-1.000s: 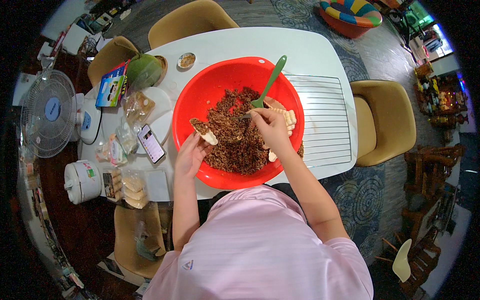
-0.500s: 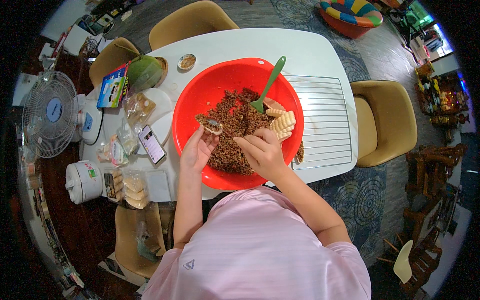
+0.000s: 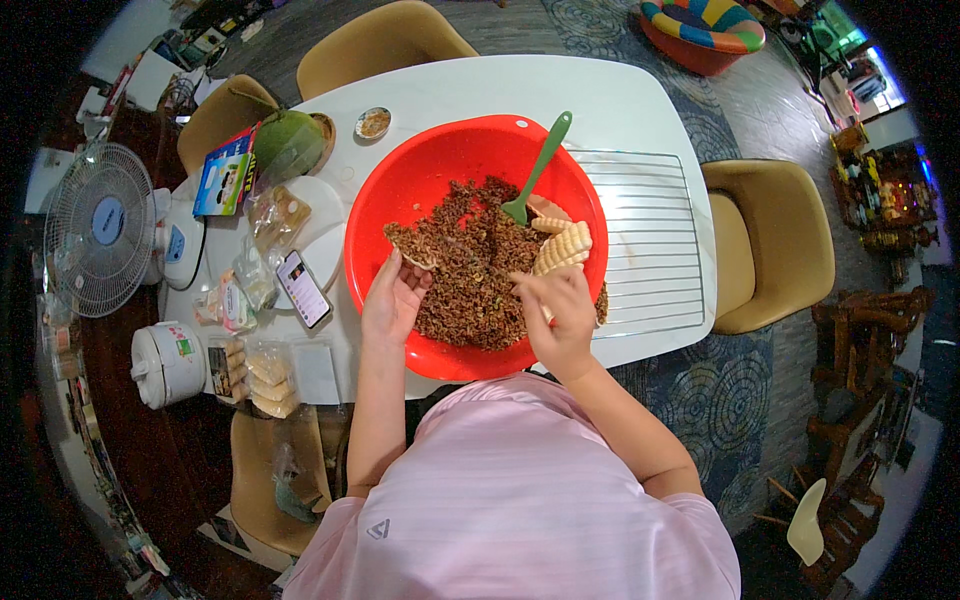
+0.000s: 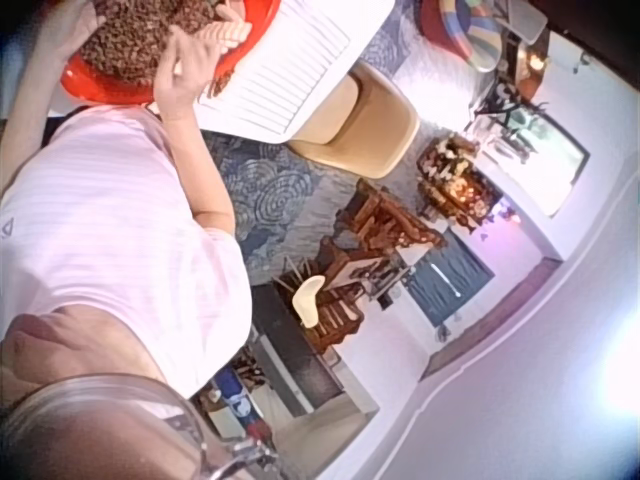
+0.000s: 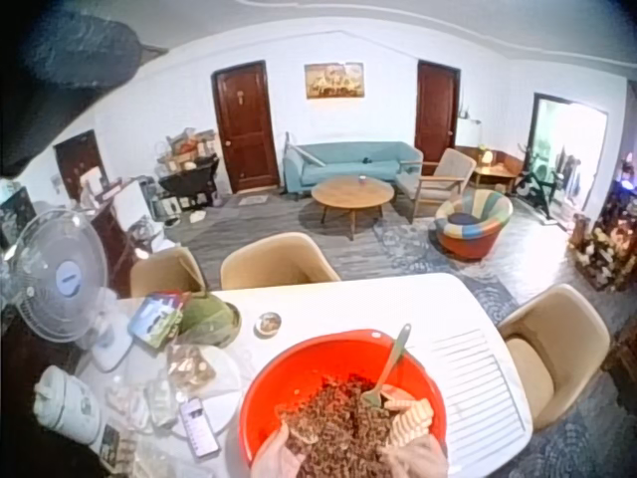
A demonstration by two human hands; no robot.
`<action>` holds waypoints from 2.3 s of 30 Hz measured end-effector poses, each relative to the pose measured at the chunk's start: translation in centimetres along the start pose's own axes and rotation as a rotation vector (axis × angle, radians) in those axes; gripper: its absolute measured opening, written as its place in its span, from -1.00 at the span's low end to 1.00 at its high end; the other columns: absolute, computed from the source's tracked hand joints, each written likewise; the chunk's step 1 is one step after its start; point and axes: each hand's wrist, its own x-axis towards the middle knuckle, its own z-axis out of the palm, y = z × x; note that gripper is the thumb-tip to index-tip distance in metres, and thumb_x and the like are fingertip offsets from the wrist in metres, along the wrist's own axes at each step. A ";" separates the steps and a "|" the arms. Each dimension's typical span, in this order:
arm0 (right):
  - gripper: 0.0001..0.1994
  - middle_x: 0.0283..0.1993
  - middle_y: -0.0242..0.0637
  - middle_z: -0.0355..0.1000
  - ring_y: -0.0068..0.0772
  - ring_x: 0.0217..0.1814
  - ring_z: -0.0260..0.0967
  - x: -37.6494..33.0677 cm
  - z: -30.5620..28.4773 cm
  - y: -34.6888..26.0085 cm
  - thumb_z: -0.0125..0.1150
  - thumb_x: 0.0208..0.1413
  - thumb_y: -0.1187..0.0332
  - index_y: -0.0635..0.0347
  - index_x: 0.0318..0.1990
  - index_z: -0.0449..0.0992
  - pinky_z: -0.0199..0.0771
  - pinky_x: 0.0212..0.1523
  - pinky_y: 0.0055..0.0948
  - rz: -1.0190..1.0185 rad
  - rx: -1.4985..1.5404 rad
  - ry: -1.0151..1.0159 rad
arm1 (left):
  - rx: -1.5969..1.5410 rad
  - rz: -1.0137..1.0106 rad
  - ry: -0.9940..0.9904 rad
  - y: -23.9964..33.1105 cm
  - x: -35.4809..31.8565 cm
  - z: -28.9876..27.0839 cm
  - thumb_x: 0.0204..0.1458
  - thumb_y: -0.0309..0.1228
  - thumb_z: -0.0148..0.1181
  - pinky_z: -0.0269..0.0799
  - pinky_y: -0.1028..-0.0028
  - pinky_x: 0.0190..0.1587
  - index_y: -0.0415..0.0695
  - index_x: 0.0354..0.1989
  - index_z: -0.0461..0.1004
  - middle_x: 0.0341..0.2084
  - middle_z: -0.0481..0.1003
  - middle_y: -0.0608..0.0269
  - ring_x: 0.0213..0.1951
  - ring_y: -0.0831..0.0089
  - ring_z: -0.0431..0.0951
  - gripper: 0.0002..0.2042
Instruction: The person pours hot water into a glass, then moves to a dining table to assemble food items. They open a package of waffle-like snacks and use a spoon to spread a brown mixture onto them, placing the finished items on a wire rack.
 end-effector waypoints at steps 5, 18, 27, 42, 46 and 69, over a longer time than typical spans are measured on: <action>-0.87 -0.48 -0.36 0.46 -0.52 -0.36 0.29 0.9 1.2 -0.4 0.11 0.10 0.51 0.27 -0.24 0.56 0.29 -0.29 -0.49 0.430 0.431 0.044 | 0.099 0.071 0.046 -1.0 -0.8 0.9 0.20 -0.34 0.01 0.42 0.48 -0.20 -0.11 -0.09 0.40 -0.25 0.48 0.33 -0.25 0.54 0.47 -0.82; -0.83 -0.47 -0.49 0.36 -0.71 -0.42 0.26 0.9 1.9 6.6 0.07 0.16 0.36 0.25 -0.20 0.50 0.21 -0.38 -0.70 1.029 1.088 -0.193 | -0.033 -0.047 -0.117 -0.4 -2.7 2.4 0.23 -0.32 -0.10 0.49 0.42 -0.17 -0.11 0.01 0.36 -0.15 0.47 0.20 -0.14 0.40 0.49 -0.75; -0.86 -0.49 -0.49 0.33 -0.67 -0.44 0.23 1.6 2.1 6.5 0.07 0.16 0.38 0.26 -0.23 0.48 0.22 -0.37 -0.68 1.045 1.112 -0.106 | -0.009 -0.104 -0.236 -0.3 -3.1 2.4 0.25 -0.39 -0.14 0.49 0.37 -0.11 -0.19 0.11 0.28 -0.08 0.44 0.18 -0.14 0.40 0.50 -0.70; -0.92 -0.45 -0.46 0.40 -0.71 -0.46 0.27 5.5 1.6 0.2 0.15 0.05 0.50 0.31 -0.33 0.54 0.26 -0.41 -0.65 0.475 0.445 0.028 | 0.435 0.043 -0.067 -1.3 -3.0 3.3 0.24 -0.38 -0.13 0.44 0.45 -0.09 -0.16 0.20 0.20 -0.04 0.42 0.28 -0.11 0.49 0.48 -0.64; -0.92 -0.47 -0.44 0.40 -0.69 -0.48 0.28 6.4 1.9 0.2 0.15 0.03 0.51 0.31 -0.35 0.54 0.26 -0.42 -0.64 0.420 0.417 0.016 | 0.484 0.084 -0.050 -1.2 -3.6 4.0 0.24 -0.38 -0.12 0.42 0.48 -0.10 -0.18 0.21 0.19 -0.04 0.42 0.30 -0.13 0.52 0.47 -0.63; -0.83 -0.53 -0.48 0.31 -0.70 -0.49 0.16 6.7 1.8 4.7 0.09 0.10 0.41 0.36 -0.31 0.52 0.16 -0.43 -0.65 0.838 0.883 0.032 | 0.151 0.008 -0.115 -0.7 -3.2 3.5 0.23 -0.42 -0.15 0.47 0.37 -0.08 -0.25 0.21 0.16 -0.04 0.41 0.14 -0.10 0.40 0.47 -0.62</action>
